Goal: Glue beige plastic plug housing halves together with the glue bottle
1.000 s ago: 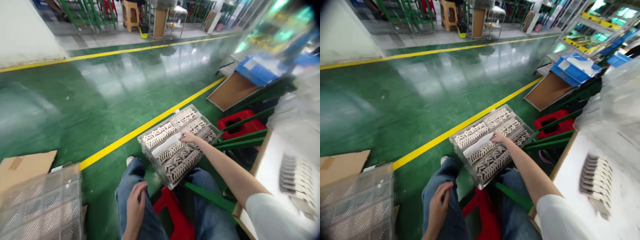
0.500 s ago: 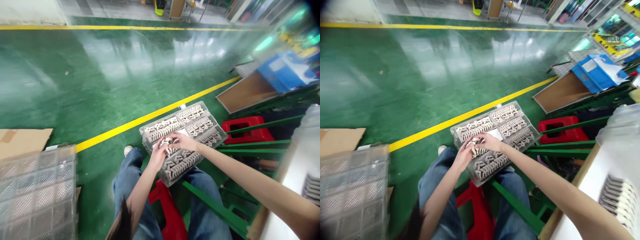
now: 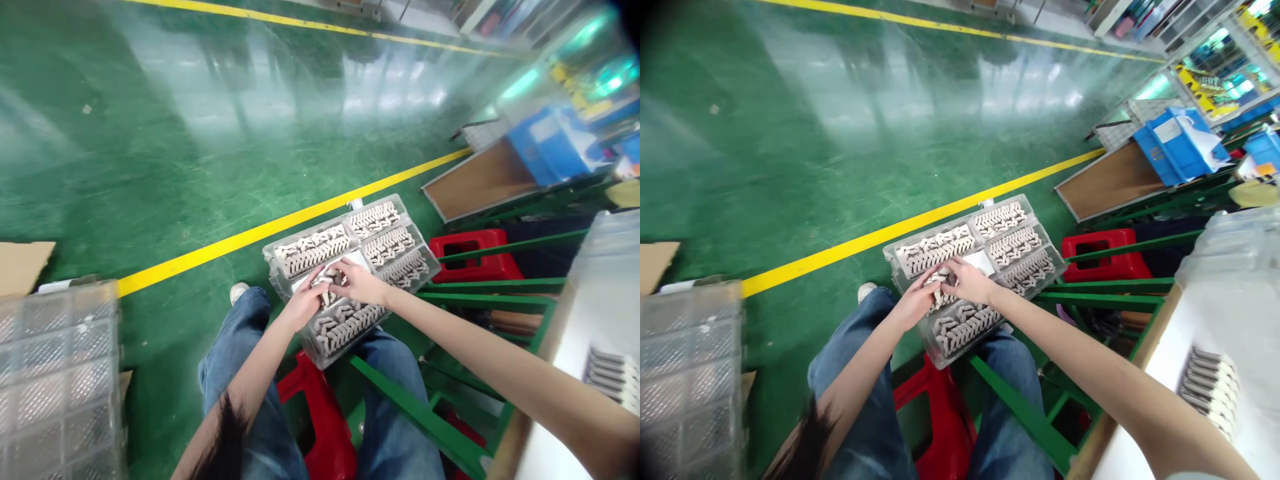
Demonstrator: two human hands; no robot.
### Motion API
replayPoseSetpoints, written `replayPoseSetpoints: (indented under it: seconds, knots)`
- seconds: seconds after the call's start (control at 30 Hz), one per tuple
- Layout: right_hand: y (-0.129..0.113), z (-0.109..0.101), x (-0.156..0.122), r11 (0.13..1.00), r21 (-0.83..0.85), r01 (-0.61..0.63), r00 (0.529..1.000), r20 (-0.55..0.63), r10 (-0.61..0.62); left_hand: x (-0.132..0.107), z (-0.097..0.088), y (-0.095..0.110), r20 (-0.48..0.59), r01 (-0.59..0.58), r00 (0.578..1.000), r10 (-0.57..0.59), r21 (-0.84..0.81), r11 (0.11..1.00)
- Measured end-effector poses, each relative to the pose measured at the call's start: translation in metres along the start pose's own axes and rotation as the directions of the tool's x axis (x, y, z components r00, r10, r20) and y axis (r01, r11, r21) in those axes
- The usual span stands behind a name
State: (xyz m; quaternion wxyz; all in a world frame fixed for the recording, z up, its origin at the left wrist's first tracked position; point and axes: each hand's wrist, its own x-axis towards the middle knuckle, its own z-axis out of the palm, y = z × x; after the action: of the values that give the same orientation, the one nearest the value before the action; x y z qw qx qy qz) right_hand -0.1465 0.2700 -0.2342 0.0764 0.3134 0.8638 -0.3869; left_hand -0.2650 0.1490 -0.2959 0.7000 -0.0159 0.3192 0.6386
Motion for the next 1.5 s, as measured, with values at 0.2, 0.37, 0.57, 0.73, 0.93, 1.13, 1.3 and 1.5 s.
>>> replayPoseSetpoints:
  seconds: [0.2, 0.37, 0.57, 0.73, 0.93, 1.13, 1.3, 1.5]
  knots:
    - [0.008, 0.017, -0.004, 0.993, -0.067, -0.096, 0.995, 0.0, 0.096, 0.0, -0.008, -0.014, 0.037, 0.094, 0.995, -0.092, -0.04, 0.995]
    - [0.032, 0.025, 0.007, 0.968, -0.109, -0.227, 0.973, -0.057, 0.222, 0.012, -0.014, -0.021, -0.036, 0.118, 0.992, -0.12, -0.05, 0.992]
    - [0.112, -0.021, 0.017, 0.858, -0.208, -0.471, 0.879, -0.196, 0.435, 0.023, -0.025, -0.011, -0.147, 0.079, 0.986, -0.082, -0.028, 0.997]
    - [0.16, -0.013, 0.009, 0.743, -0.309, -0.594, 0.804, -0.255, 0.537, 0.021, -0.024, -0.002, -0.148, 0.05, 0.988, -0.052, -0.014, 0.999]
    - [0.176, 0.02, 0.016, 0.701, -0.384, -0.6, 0.797, -0.223, 0.56, 0.024, -0.023, -0.002, -0.138, 0.038, 0.99, -0.036, 0.01, 0.999]
    - [0.181, 0.026, 0.021, 0.713, -0.409, -0.57, 0.815, -0.173, 0.553, 0.027, -0.026, -0.004, -0.161, 0.016, 0.987, -0.008, 0.05, 0.999]
    - [0.177, 0.019, 0.021, 0.694, -0.437, -0.572, 0.81, -0.171, 0.561, 0.032, -0.032, -0.009, -0.194, -0.015, 0.98, 0.037, 0.111, 0.994]
    - [0.16, 0.012, 0.026, 0.676, -0.465, -0.572, 0.791, -0.093, 0.605, 0.035, -0.041, -0.009, -0.203, -0.029, 0.978, 0.056, 0.13, 0.991]
